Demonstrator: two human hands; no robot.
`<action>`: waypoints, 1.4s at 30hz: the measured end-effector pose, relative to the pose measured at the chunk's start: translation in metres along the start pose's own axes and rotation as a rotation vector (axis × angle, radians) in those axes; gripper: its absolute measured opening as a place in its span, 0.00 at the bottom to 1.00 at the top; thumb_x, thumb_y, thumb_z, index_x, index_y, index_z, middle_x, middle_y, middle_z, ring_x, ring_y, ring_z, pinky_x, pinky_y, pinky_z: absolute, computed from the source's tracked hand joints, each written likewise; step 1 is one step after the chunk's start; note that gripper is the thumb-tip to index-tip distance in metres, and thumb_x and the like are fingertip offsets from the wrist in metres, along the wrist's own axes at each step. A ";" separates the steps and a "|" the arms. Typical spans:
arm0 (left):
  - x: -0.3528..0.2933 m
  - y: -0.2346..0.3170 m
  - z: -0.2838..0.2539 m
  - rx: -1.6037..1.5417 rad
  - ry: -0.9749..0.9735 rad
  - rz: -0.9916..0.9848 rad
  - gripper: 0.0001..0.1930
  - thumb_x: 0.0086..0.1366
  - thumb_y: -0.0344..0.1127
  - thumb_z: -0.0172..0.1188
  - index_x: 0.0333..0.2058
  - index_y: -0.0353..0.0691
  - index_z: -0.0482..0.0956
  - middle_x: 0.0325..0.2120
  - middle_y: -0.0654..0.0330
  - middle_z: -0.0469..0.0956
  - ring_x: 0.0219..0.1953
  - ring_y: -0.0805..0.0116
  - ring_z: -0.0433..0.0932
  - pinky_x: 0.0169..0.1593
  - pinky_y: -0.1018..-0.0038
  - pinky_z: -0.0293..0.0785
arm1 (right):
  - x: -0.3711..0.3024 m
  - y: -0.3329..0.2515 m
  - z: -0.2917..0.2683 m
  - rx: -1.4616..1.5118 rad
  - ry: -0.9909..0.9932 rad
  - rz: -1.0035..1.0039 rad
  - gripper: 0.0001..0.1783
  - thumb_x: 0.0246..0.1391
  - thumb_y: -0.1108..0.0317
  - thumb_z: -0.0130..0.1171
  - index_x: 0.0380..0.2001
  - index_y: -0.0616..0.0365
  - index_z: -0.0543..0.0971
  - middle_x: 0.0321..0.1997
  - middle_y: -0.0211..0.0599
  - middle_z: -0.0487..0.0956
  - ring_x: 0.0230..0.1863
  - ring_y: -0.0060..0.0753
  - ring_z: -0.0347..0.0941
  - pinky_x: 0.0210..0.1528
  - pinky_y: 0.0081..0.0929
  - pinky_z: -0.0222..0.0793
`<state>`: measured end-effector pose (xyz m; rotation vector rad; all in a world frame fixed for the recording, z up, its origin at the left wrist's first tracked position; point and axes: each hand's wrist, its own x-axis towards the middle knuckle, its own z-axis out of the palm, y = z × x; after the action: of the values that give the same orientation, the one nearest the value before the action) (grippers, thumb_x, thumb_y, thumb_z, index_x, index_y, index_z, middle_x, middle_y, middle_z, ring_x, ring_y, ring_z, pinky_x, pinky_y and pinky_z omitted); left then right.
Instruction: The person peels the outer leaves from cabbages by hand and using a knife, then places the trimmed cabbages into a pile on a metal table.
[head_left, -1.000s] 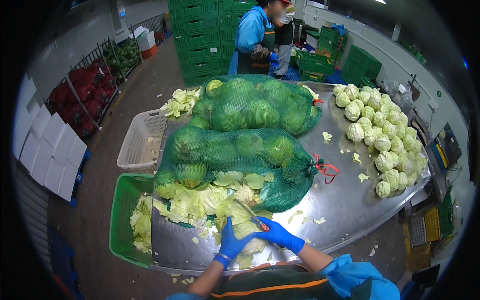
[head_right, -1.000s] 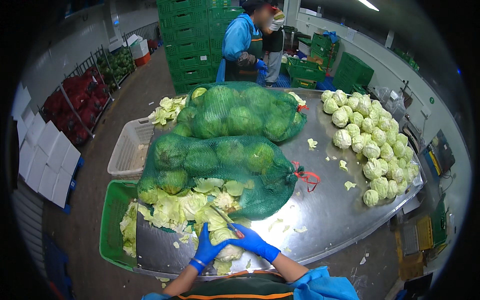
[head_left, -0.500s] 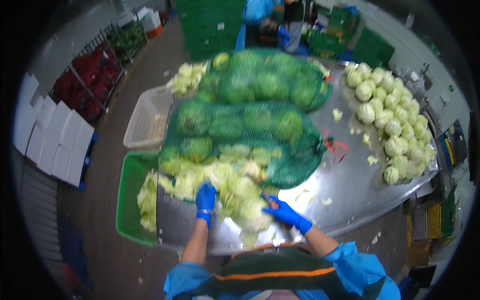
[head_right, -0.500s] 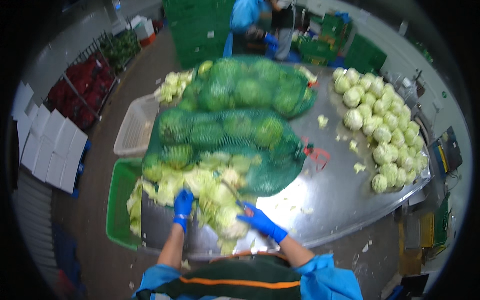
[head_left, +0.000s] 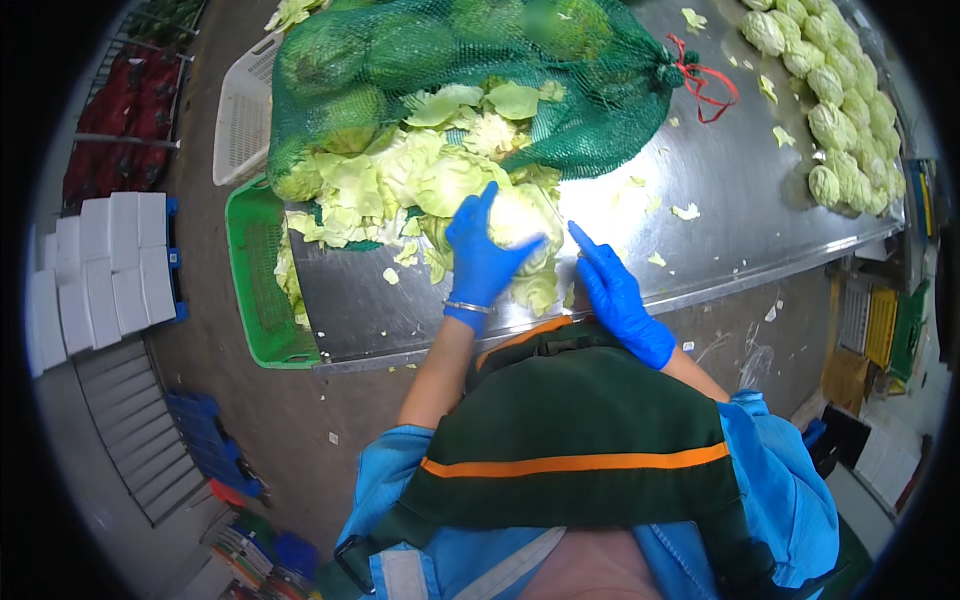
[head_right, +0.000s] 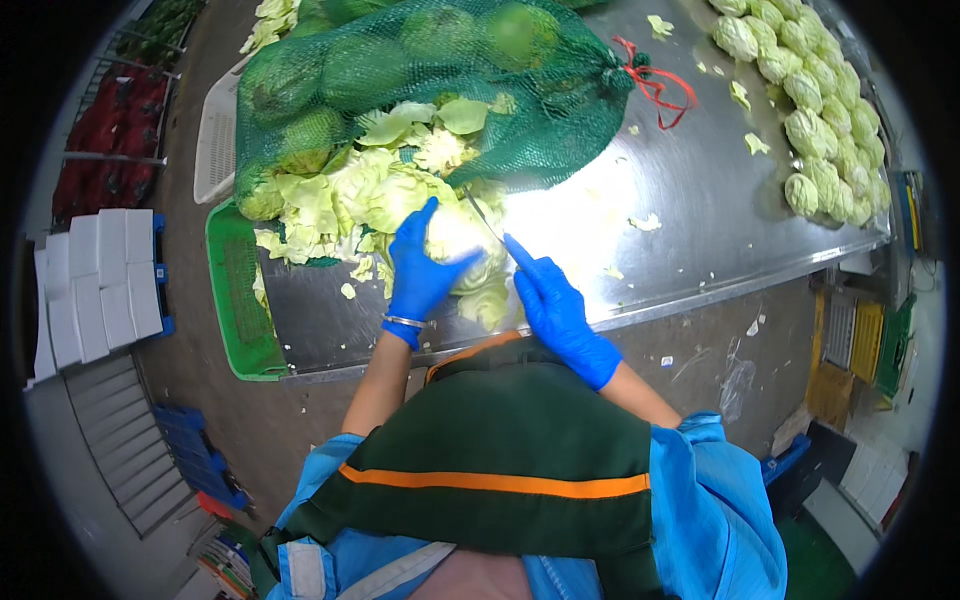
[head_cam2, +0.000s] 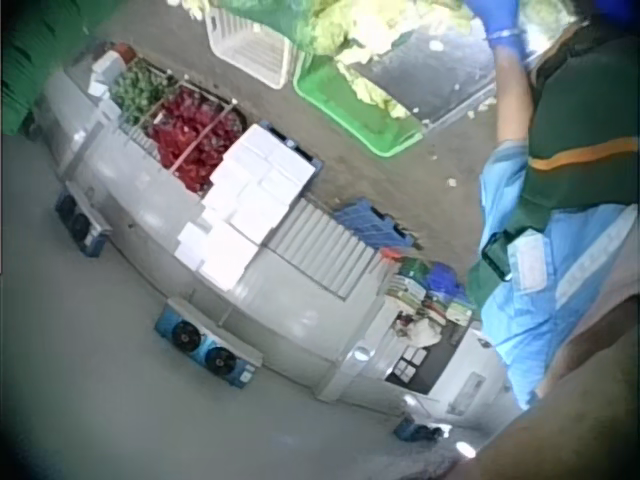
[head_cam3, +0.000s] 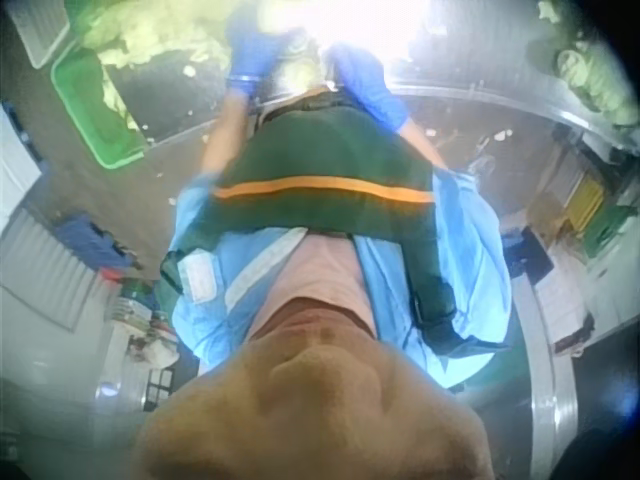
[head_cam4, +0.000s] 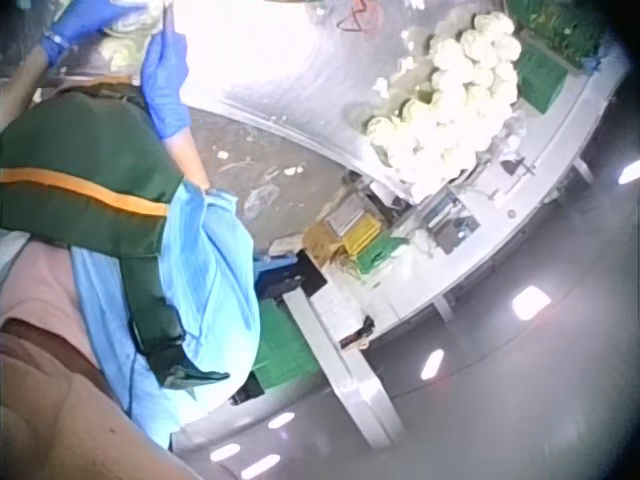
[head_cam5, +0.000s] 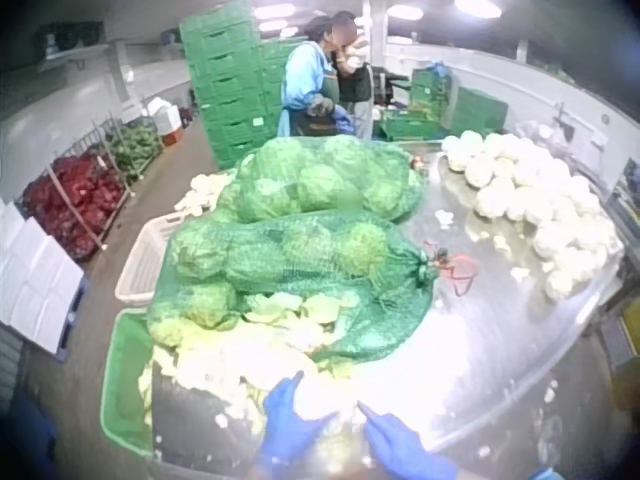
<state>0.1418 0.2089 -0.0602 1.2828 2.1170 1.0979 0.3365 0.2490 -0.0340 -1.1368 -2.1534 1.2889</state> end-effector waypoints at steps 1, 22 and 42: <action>0.007 -0.007 0.001 -0.128 0.092 -0.155 0.41 0.39 0.50 0.71 0.51 0.37 0.67 0.44 0.47 0.67 0.47 0.51 0.65 0.54 0.62 0.58 | 0.000 0.000 0.002 -0.038 0.006 -0.008 0.25 0.56 0.67 0.46 0.58 0.40 0.63 0.30 0.35 0.69 0.34 0.35 0.69 0.38 0.29 0.66; -0.026 -0.030 -0.025 -0.222 -0.027 0.081 0.26 0.53 0.33 0.61 0.52 0.41 0.68 0.49 0.49 0.65 0.52 0.56 0.63 0.55 0.67 0.59 | 0.086 0.043 0.019 0.426 -0.022 0.480 0.25 0.46 0.58 0.61 0.46 0.61 0.72 0.22 0.30 0.72 0.27 0.25 0.68 0.31 0.27 0.65; 0.046 -0.041 -0.071 -0.064 -0.362 -0.244 0.12 0.59 0.34 0.54 0.42 0.41 0.77 0.31 0.55 0.77 0.28 0.68 0.76 0.34 0.75 0.71 | 0.028 -0.019 0.029 0.416 -0.337 0.431 0.37 0.40 0.62 0.67 0.55 0.58 0.65 0.46 0.37 0.71 0.43 0.25 0.68 0.46 0.23 0.66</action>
<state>0.0484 0.2098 -0.0488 1.0659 1.8885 0.7595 0.2918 0.2509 -0.0346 -1.3123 -1.7616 2.1331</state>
